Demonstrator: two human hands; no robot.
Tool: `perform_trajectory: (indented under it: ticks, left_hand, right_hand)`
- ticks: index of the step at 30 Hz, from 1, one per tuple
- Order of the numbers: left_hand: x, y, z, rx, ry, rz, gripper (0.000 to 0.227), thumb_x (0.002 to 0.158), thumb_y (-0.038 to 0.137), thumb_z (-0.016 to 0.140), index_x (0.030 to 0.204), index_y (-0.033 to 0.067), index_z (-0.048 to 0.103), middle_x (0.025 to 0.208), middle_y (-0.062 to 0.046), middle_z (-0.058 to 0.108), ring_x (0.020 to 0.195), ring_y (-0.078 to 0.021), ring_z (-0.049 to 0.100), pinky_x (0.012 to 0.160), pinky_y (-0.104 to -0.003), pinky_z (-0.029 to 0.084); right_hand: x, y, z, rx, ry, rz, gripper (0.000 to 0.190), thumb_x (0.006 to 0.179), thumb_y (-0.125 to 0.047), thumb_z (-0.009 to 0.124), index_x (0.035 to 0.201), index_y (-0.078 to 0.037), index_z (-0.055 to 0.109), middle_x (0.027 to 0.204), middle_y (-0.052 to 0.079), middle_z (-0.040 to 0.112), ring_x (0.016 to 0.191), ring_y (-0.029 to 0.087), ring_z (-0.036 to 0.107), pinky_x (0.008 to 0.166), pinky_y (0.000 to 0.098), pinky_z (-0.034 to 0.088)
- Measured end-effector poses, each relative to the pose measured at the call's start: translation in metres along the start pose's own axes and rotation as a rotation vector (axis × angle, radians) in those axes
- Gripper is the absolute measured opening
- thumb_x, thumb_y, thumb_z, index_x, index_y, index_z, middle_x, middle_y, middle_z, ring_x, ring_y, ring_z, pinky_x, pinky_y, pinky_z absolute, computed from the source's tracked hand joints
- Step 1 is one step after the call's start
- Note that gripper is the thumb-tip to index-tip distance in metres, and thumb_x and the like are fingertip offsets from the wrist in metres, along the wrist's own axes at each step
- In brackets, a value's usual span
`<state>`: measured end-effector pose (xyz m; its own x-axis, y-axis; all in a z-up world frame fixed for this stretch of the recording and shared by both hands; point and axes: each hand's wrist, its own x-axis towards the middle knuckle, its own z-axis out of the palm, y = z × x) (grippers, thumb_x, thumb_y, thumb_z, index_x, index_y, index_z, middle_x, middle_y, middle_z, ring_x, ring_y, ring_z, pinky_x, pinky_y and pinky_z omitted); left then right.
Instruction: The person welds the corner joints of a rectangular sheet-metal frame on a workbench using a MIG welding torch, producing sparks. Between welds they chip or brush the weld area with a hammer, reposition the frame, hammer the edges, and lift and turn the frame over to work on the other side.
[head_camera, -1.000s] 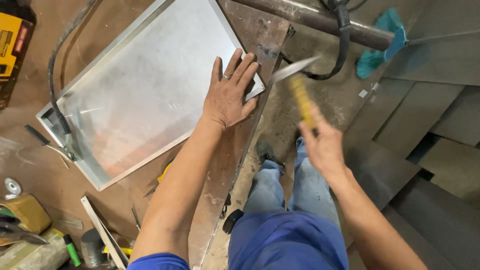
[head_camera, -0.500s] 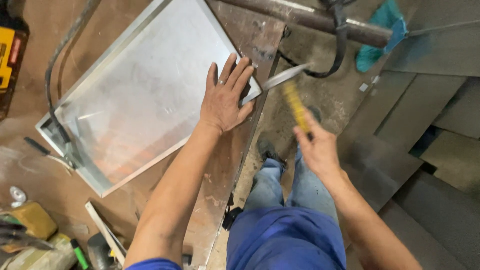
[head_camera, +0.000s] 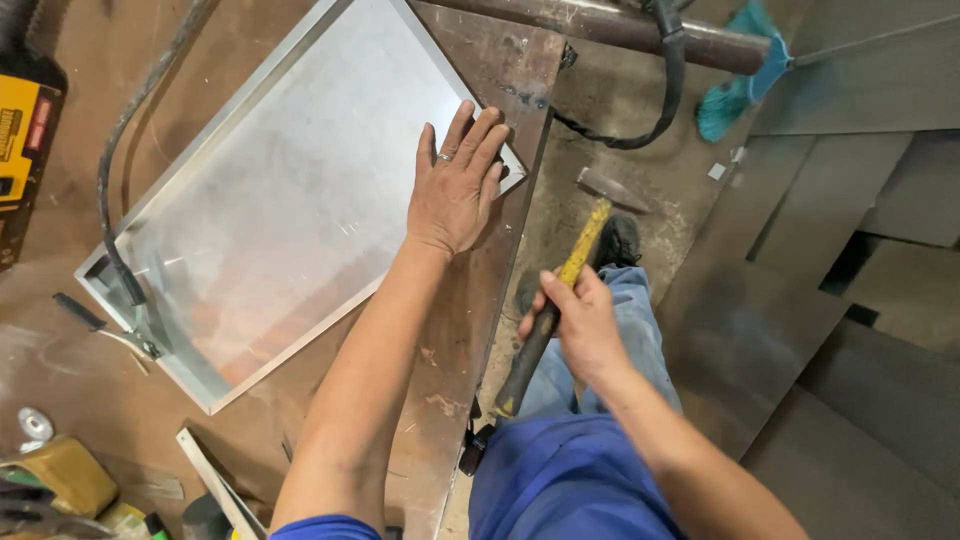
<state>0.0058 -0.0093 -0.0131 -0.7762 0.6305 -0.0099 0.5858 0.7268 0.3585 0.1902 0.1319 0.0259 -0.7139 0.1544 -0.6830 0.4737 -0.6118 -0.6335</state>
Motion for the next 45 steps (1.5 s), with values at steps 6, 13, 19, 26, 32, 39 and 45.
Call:
perform_trajectory:
  ticks: [6,13,19,26,32,39,45]
  left_hand:
    - [0.002,0.000,0.001,-0.003,0.001,-0.008,0.048,0.102,0.021,0.055,0.150,0.0206,0.051,0.163,0.003,0.040,0.156,-0.0216,0.025,0.125,-0.061,0.018]
    - [0.004,-0.002,0.000,-0.020,0.023,-0.012,0.046,0.103,0.021,0.054,0.149,0.0195,0.051,0.162,0.003,0.041,0.156,-0.0221,0.026,0.125,-0.060,0.018]
    - [0.008,-0.003,0.001,-0.034,0.032,-0.032,0.045,0.103,0.022,0.054,0.148,0.0193,0.052,0.162,0.002,0.042,0.155,-0.0223,0.026,0.123,-0.060,0.021]
    - [0.003,-0.006,0.007,0.008,0.162,0.009,0.047,0.102,0.023,0.056,0.149,0.0201,0.052,0.163,0.001,0.041,0.153,-0.0243,0.030,0.121,-0.061,0.026]
    - [-0.027,0.014,0.000,-0.012,0.450,-0.312,0.042,0.099,0.028,0.060,0.138,0.0114,0.059,0.156,-0.013,0.046,0.149,-0.0320,0.038,0.121,-0.057,0.030]
    - [-0.160,-0.024,-0.017,0.025,0.840,-0.957,0.030,0.097,0.020,0.070,0.125,0.0080,0.066,0.130,-0.014,0.067,0.127,-0.0343,0.059,0.112,-0.045,0.046]
    - [-0.238,-0.130,-0.129,0.283,0.919,-1.191,0.060,0.093,0.016,0.077,0.143,-0.0018,0.050,0.140,-0.025,0.053,0.132,-0.0445,0.047,0.112,-0.053,0.039]
  right_hand:
    - [0.007,0.038,0.065,0.189,0.240,-0.045,0.024,0.104,-0.033,0.052,0.097,-0.012,0.043,0.068,0.006,0.054,0.042,0.020,0.056,0.038,0.0379,0.052]
    - [0.013,0.044,0.089,0.196,0.293,-0.040,0.024,0.104,-0.031,0.051,0.097,-0.010,0.040,0.070,0.005,0.054,0.042,0.019,0.052,0.038,0.0355,0.051]
    - [0.012,0.036,0.083,0.093,0.200,-0.055,0.022,0.103,-0.028,0.050,0.097,-0.008,0.043,0.068,0.007,0.054,0.041,0.021,0.054,0.038,0.0356,0.052]
    - [-0.004,0.002,-0.002,-0.423,0.108,-0.063,0.023,0.102,-0.027,0.058,0.092,-0.009,0.049,0.062,0.004,0.056,0.042,0.016,0.054,0.038,0.0323,0.045]
    - [-0.006,-0.045,-0.090,-0.854,-0.182,-0.033,0.018,0.100,-0.023,0.063,0.096,-0.006,0.060,0.064,0.005,0.055,0.052,0.015,0.052,0.047,0.0317,0.043]
    - [0.066,-0.036,-0.014,-1.630,-0.837,-0.386,0.028,0.090,-0.029,0.072,0.099,-0.002,0.071,0.085,0.017,0.069,0.080,0.039,0.065,0.070,0.0494,0.052]
    - [0.065,-0.039,0.122,-1.684,-0.896,-0.994,0.033,0.084,-0.025,0.073,0.112,-0.007,0.074,0.109,0.016,0.062,0.103,0.038,0.056,0.087,0.0496,0.046]
